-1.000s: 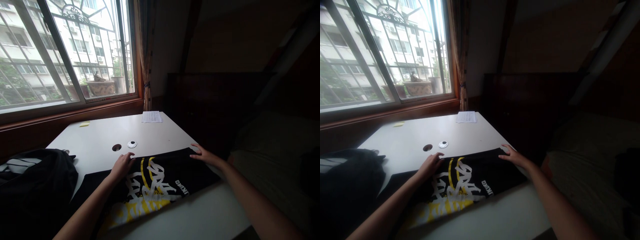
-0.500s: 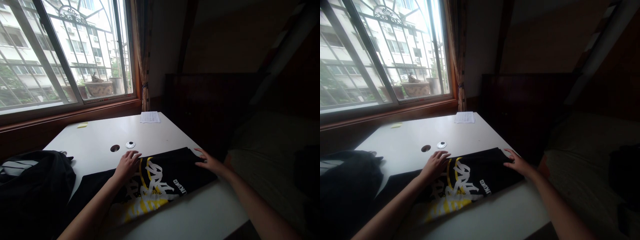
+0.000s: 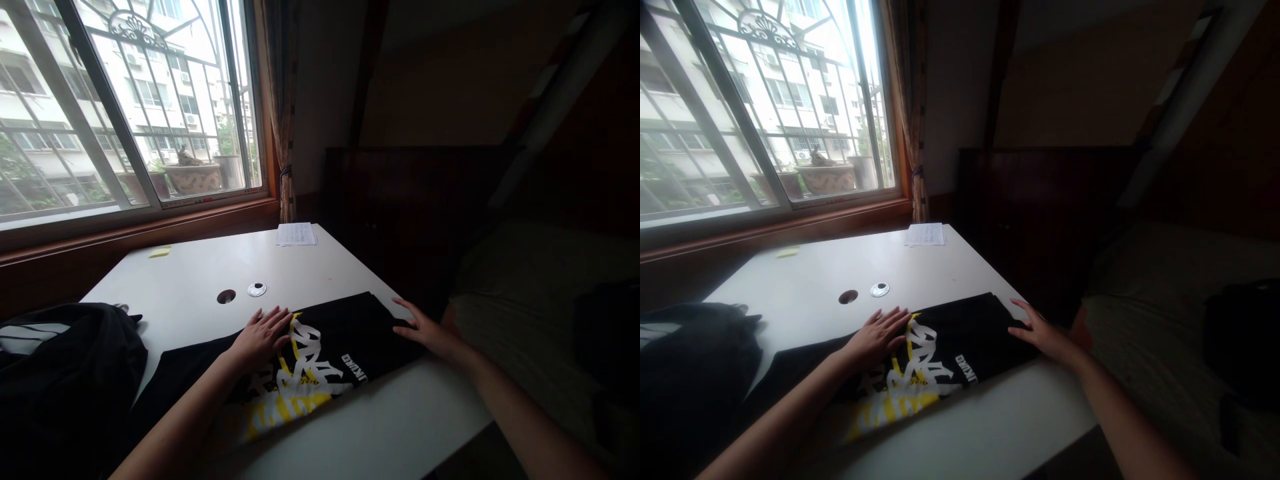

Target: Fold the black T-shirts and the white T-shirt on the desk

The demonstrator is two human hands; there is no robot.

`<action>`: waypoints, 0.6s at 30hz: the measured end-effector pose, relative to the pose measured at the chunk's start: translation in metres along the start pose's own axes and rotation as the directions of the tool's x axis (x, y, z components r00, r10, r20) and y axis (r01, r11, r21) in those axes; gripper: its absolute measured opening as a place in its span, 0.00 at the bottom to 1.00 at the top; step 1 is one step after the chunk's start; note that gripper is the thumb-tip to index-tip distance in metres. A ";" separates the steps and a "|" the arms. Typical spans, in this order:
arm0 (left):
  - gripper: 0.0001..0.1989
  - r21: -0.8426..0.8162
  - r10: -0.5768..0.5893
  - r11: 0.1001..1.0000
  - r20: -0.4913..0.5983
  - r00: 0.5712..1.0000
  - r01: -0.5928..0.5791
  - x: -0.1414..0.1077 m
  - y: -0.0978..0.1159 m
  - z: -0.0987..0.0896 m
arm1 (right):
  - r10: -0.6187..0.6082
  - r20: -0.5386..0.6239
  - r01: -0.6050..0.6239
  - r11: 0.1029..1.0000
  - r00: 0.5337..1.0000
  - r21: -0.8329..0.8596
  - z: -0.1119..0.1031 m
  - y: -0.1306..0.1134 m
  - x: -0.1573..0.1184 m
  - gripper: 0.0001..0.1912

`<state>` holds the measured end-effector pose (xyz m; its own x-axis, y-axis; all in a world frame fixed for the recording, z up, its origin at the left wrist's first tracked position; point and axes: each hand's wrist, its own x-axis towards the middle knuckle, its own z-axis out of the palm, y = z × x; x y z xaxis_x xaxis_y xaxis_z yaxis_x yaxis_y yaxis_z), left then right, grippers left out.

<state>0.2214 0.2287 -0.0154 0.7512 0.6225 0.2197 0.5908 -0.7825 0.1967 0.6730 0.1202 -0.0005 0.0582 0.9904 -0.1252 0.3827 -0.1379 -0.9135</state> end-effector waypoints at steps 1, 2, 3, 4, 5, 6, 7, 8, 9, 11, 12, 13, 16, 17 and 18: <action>0.28 0.000 0.003 1.000 0.007 1.000 -0.003 0.000 -0.001 0.000 | 0.005 0.043 -0.007 0.999 0.999 0.050 -0.001 0.000 -0.004 0.46; 0.28 0.001 0.006 1.000 0.015 1.000 -0.006 0.000 -0.002 0.000 | -0.003 0.065 -0.003 0.996 0.998 0.094 -0.001 0.000 -0.008 0.45; 0.28 0.000 0.009 1.000 0.027 1.000 -0.009 0.000 -0.003 0.000 | -0.019 0.059 0.011 0.992 0.998 0.125 -0.002 0.000 -0.011 0.43; 0.28 -0.001 0.011 1.000 0.041 0.999 -0.011 0.001 -0.004 -0.001 | -0.037 0.027 0.033 0.990 0.999 0.136 -0.003 0.001 -0.013 0.41; 0.29 -0.002 0.014 1.000 0.054 0.998 -0.014 0.001 -0.004 -0.002 | -0.055 -0.023 0.058 0.990 0.998 0.126 -0.003 0.001 -0.015 0.39; 0.29 -0.002 0.018 1.000 0.064 0.998 -0.018 0.001 -0.003 -0.005 | -0.072 -0.081 0.079 0.992 0.994 0.094 -0.004 0.002 -0.016 0.37; 0.30 -0.003 0.025 1.000 0.067 0.997 -0.025 0.002 -0.001 -0.008 | -0.085 -0.136 0.092 0.995 0.987 0.048 -0.004 0.004 -0.016 0.37; 0.30 -0.005 0.035 0.999 0.058 0.998 -0.035 0.001 0.004 -0.012 | -0.095 -0.181 0.096 0.995 0.979 -0.006 -0.005 0.006 -0.016 0.37; 0.29 -0.009 0.052 0.999 0.041 0.998 -0.051 0.000 0.010 -0.018 | -0.104 -0.211 0.093 0.994 0.972 -0.059 -0.005 0.009 -0.016 0.38; 0.26 -0.026 0.092 0.995 -0.001 0.996 -0.092 -0.005 0.029 -0.031 | -0.109 -0.221 0.080 0.988 0.969 -0.135 -0.005 0.014 -0.016 0.40; 0.23 -0.038 0.117 0.992 -0.003 0.993 -0.117 -0.009 0.041 -0.037 | -0.105 -0.203 0.075 0.986 0.973 -0.147 -0.006 0.017 -0.016 0.41; 0.22 -0.053 0.125 0.991 -0.008 0.992 -0.126 -0.015 0.053 -0.043 | -0.095 -0.170 0.071 0.988 0.981 -0.139 -0.006 0.019 -0.017 0.42; 0.21 -0.085 0.166 0.984 0.084 0.982 -0.159 -0.037 0.089 -0.052 | -0.054 -0.044 0.051 0.997 0.998 -0.049 -0.007 0.026 -0.019 0.41; 0.21 -0.072 0.169 0.984 0.124 0.978 -0.161 -0.045 0.098 -0.051 | -0.048 -0.016 0.048 0.999 0.999 -0.023 -0.007 0.029 -0.019 0.40; 0.21 -0.047 0.154 0.988 0.165 0.974 -0.149 -0.052 0.104 -0.050 | -0.048 -0.005 0.048 0.999 0.999 -0.011 -0.008 0.031 -0.019 0.39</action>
<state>0.2290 0.1153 0.0413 0.8715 0.4826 0.0867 0.4582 -0.8645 0.2066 0.6908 0.0967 -0.0237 0.0444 0.9959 -0.0793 0.3948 -0.0904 -0.9143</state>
